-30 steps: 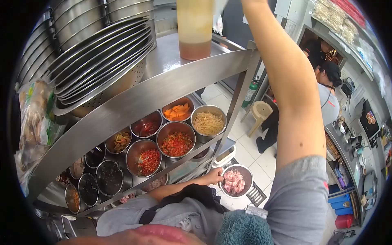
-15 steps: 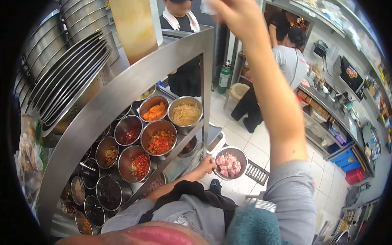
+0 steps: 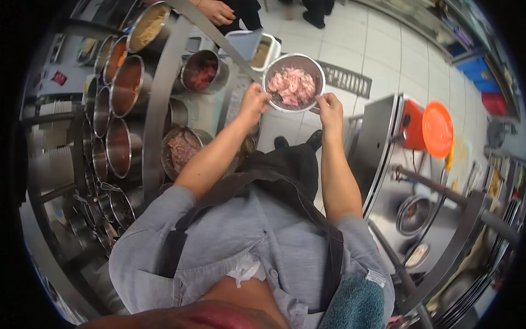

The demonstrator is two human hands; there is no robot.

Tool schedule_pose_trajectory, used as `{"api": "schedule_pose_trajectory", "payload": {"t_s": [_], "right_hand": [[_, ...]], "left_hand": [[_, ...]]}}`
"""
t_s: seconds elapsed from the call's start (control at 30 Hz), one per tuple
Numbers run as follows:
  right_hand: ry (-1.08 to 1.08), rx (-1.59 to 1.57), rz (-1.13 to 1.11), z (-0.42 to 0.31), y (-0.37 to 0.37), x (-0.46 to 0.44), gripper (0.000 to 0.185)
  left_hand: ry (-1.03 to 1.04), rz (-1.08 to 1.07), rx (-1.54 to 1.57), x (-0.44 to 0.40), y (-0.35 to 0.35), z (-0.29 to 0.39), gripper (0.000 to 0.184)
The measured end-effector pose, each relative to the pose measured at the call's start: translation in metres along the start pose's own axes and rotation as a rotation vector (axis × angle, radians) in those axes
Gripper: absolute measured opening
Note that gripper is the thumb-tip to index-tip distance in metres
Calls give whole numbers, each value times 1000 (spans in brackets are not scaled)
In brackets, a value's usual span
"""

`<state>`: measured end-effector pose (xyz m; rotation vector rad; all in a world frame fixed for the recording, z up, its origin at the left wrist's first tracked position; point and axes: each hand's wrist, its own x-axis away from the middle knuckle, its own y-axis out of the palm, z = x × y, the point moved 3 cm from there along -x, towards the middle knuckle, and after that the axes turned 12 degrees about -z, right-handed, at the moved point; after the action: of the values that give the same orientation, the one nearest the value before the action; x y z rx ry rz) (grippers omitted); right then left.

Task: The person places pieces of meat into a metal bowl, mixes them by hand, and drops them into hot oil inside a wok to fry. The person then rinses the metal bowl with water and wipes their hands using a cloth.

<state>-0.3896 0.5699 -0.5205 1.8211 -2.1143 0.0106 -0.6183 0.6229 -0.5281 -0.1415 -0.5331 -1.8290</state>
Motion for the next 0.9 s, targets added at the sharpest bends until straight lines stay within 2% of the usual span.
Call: {"api": "schedule_pose_trajectory", "payload": {"t_s": [0.07, 0.13, 0.2, 0.3, 0.37, 0.43, 0.5, 0.57, 0.63, 0.7, 0.73, 0.77, 0.83, 0.9], "right_hand": [[34, -56, 16, 6, -10, 18, 16], [92, 82, 55, 23, -26, 36, 14], [160, 308, 142, 42, -48, 51, 19], [199, 189, 242, 47, -54, 87, 20], [251, 165, 277, 65, -69, 103, 18], [258, 159, 291, 55, -68, 118, 15], [281, 116, 300, 61, -73, 127, 11], [325, 163, 335, 63, -77, 133, 9], [316, 152, 357, 67, -80, 137, 8], [293, 113, 335, 69, -83, 137, 4], [310, 90, 301, 70, -87, 138, 5], [316, 100, 311, 70, -89, 138, 5], [335, 98, 298, 70, -88, 135, 8], [282, 105, 306, 75, -90, 132, 4]], "left_hand": [[-38, -31, 31, 4, 10, -14, 22], [-90, -112, 64, 15, 19, -28, 27], [-183, -214, 15, 28, 23, -48, 25], [-266, -221, 42, 31, 9, -82, 23], [-195, 50, -164, 24, -32, -116, 27], [-77, 416, -552, 3, -117, -178, 24], [-227, 723, -722, 5, -167, -183, 22], [-419, 728, -970, 0, -221, -209, 25], [-838, 504, -1281, -13, -262, -240, 44], [-885, 465, -1123, -12, -254, -230, 52], [-803, 514, -1107, -19, -263, -246, 58], [-809, 459, -1096, -27, -270, -255, 61], [-731, 529, -1003, -32, -274, -262, 49], [-778, 541, -1067, -36, -276, -252, 43]]}}
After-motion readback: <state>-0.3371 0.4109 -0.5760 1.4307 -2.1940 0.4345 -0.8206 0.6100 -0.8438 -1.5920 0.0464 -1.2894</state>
